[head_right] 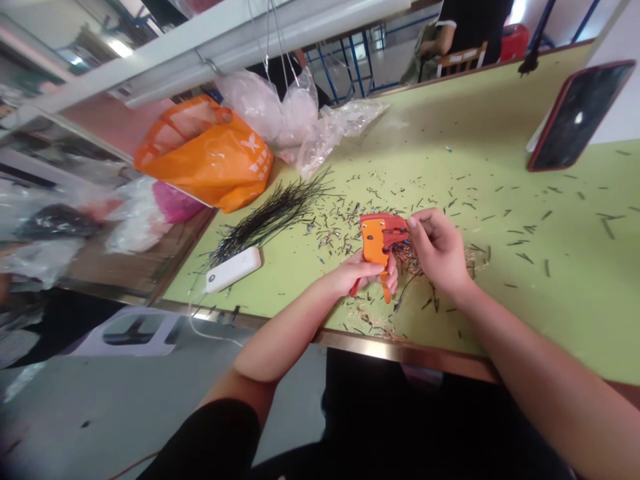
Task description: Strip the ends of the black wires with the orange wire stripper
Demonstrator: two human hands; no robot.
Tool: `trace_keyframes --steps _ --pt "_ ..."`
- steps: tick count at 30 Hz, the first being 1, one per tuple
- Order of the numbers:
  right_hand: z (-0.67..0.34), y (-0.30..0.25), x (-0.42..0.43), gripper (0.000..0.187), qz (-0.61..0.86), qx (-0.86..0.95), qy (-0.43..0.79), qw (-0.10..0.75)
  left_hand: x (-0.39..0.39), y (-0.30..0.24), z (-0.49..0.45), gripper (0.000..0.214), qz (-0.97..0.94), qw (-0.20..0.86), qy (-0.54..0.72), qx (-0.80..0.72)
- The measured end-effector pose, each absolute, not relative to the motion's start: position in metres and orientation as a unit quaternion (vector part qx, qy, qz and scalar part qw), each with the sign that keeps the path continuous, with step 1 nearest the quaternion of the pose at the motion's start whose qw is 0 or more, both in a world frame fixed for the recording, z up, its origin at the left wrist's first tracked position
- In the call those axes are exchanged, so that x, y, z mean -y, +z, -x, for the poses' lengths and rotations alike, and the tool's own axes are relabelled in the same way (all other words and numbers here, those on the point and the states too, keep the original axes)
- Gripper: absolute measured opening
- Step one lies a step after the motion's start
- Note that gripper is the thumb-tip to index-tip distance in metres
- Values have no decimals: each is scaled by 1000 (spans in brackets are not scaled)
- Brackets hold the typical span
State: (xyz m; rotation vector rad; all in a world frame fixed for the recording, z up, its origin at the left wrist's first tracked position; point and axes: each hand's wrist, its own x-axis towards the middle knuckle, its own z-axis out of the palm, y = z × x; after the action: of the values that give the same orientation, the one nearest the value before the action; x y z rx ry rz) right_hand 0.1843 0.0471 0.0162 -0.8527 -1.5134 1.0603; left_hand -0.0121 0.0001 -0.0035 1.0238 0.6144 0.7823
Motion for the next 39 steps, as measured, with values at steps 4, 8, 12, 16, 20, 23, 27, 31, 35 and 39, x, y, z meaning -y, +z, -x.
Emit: trace_keyframes --steps 4,8,12,16,20,23,27,31,35,39 --pt "-186 17 -48 43 363 626 438 533 0 -4 13 47 -451 764 371 -274" --pt "-187 21 -47 45 371 615 437 541 1 -5 14 42 -418 771 399 -267" --pt "-185 24 -43 45 363 624 445 530 1 -6 14 42 -423 773 391 -266" --pt "-182 24 -39 43 362 632 448 519 1 -7 13 41 -438 770 384 -260" --pt "-182 24 -37 43 358 630 448 523 0 -8 12 37 -444 764 389 -260" --pt "-182 23 -38 41 348 626 455 529 0 -8 12 35 -432 770 392 -258" --pt "-182 21 -40 41 331 626 464 532 1 -6 11 37 -425 771 391 -270" --pt "-182 21 -40 40 328 621 471 535 2 -4 9 40 -426 763 386 -296" --pt "-181 22 -40 39 325 619 476 534 3 -5 3 44 -419 753 407 -301" --pt "-179 23 -40 39 321 616 482 534 6 -7 -4 50 -408 744 427 -312"
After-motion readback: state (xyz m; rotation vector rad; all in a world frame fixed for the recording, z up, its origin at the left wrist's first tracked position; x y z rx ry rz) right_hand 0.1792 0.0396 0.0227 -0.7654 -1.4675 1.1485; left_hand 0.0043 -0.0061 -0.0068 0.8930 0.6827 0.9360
